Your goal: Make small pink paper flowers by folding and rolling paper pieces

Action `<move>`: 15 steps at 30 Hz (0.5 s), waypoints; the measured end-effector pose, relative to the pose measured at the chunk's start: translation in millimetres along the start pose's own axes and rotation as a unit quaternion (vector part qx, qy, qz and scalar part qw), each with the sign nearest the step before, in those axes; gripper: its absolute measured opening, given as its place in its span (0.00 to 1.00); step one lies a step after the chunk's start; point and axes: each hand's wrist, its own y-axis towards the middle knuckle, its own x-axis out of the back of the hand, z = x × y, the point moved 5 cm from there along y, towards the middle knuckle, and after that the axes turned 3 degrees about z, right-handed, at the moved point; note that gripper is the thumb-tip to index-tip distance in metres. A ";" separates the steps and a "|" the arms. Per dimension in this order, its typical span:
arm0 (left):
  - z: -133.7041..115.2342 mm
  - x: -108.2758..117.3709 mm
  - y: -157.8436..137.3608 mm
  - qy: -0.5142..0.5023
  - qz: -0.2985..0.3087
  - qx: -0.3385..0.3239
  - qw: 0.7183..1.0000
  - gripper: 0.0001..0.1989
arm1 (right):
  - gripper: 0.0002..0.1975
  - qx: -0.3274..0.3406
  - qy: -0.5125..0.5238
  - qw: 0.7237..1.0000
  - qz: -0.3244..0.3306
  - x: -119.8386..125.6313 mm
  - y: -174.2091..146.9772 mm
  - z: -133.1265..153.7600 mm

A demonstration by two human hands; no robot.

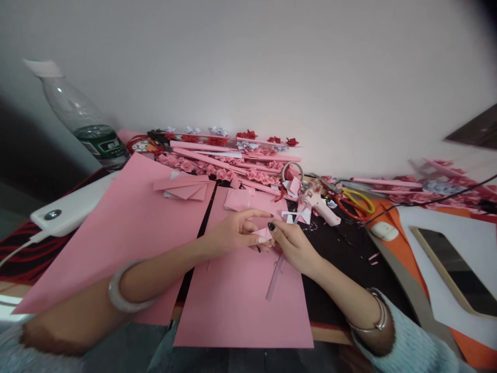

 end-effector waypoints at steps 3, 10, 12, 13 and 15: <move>1.1 -1.3 -1.8 0.023 0.006 0.003 1.000 0.27 | 0.17 -0.005 0.003 1.000 -0.017 3.2 0.2 -2.5; 0.2 -6.1 -4.7 0.083 0.003 0.009 0.997 0.27 | 0.13 0.007 -0.050 0.999 0.009 -1.8 2.3 2.6; 1.0 -4.9 -3.9 0.083 -0.008 0.010 0.996 0.27 | 0.13 0.006 -0.049 0.999 0.008 -1.9 2.7 3.0; 1.5 -3.6 -3.2 0.082 -0.016 0.010 0.996 0.26 | 0.13 0.003 -0.048 0.999 0.004 -1.3 2.9 2.6; 2.2 0.0 -1.7 0.079 -0.037 0.007 0.996 0.25 | 0.12 -0.007 -0.043 0.999 -0.015 1.1 2.9 0.7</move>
